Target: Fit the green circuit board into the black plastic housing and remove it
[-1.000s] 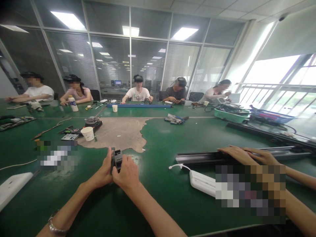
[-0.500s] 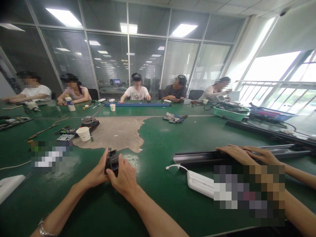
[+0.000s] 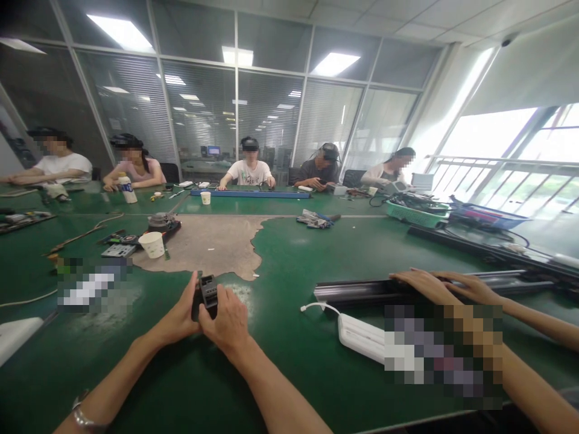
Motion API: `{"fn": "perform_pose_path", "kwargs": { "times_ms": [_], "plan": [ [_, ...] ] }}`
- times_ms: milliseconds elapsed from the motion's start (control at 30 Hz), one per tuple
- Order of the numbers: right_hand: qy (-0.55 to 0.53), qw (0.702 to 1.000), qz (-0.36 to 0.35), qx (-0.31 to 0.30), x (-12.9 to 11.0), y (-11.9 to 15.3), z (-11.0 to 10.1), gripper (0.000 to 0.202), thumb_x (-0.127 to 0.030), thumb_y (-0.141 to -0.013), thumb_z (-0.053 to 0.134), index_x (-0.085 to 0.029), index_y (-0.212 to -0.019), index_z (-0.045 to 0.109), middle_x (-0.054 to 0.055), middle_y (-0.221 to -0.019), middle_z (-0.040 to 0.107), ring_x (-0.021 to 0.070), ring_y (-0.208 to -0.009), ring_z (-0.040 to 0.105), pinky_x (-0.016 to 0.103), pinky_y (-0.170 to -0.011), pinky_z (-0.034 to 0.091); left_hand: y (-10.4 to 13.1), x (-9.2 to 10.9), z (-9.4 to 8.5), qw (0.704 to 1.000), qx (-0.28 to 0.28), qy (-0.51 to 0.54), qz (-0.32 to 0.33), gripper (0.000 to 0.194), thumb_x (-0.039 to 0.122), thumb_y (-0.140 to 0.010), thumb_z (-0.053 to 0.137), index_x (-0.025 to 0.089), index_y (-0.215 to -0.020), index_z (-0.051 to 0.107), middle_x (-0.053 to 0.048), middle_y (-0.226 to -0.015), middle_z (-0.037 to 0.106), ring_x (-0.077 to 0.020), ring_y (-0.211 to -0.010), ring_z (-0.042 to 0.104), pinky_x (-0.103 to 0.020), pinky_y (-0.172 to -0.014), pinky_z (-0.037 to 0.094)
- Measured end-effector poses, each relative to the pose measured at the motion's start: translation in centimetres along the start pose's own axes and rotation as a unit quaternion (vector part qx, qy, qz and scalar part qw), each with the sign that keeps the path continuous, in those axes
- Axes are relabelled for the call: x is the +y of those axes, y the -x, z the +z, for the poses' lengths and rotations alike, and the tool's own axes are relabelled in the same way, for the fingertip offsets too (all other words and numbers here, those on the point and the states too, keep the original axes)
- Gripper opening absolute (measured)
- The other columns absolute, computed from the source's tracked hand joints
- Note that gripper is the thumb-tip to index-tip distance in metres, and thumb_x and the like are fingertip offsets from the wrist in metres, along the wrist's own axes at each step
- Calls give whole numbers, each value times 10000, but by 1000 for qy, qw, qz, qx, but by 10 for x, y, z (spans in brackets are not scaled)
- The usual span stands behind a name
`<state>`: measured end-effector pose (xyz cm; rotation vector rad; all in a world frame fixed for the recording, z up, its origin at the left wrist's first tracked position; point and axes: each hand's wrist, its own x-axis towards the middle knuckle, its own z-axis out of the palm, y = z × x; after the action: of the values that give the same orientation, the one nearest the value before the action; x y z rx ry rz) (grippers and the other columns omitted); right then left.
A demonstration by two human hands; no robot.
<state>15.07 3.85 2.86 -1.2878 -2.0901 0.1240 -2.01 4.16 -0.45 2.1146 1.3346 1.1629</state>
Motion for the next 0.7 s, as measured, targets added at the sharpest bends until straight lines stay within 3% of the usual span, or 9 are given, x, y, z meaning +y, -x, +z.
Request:
{"fn": "perform_pose_path", "kwargs": {
  "times_ms": [133, 267, 400, 533, 700],
  "plan": [
    [17, 1000, -2, -17, -2, 2, 3, 425, -419, -805, 537, -201, -1165, 479, 56, -956, 552, 203, -851, 554, 293, -739, 434, 2, -3, 1, 996, 2, -88, 14, 1192, 274, -589, 739, 164, -1474, -53, -215, -1487, 178, -404, -1359, 204, -582, -1077, 215],
    [15, 999, 6, -28, -4, 3, 4, 406, -407, -808, 532, -201, -1154, 477, 57, -958, 547, 204, -849, 553, 298, -736, 433, 2, -8, 0, 995, -22, -95, 8, 1144, 233, -620, 702, 163, -1475, -56, -213, -1481, 184, -385, -1356, 221, -559, -1078, 241],
    [-3, 999, 22, -31, -3, 3, 6, 368, -410, -809, 538, -202, -1109, 495, 54, -963, 546, 202, -857, 552, 301, -746, 440, 1, -11, 1, 995, -36, -90, 10, 1150, 253, -643, 699, 179, -1470, -97, -203, -1465, 230, -363, -1334, 273, -545, -1075, 255],
    [-31, 998, 40, -26, -4, 2, 6, 316, -396, -801, 555, -203, -1050, 526, 45, -940, 545, 190, -835, 556, 293, -745, 448, 0, -9, 2, 997, -14, -82, 3, 1230, 308, -626, 737, 197, -1454, -165, -207, -1487, 172, -381, -1346, 241, -564, -1072, 244],
    [-70, 996, 44, 23, -7, -5, -8, 344, -382, -826, 528, -195, -1115, 526, 58, -968, 557, 193, -873, 558, 299, -781, 445, 1, -4, 0, 999, -10, -32, -15, 1333, 422, -593, 789, 245, -1428, -235, -188, -1500, 152, -378, -1355, 233, -581, -1075, 222]
  ]
}}
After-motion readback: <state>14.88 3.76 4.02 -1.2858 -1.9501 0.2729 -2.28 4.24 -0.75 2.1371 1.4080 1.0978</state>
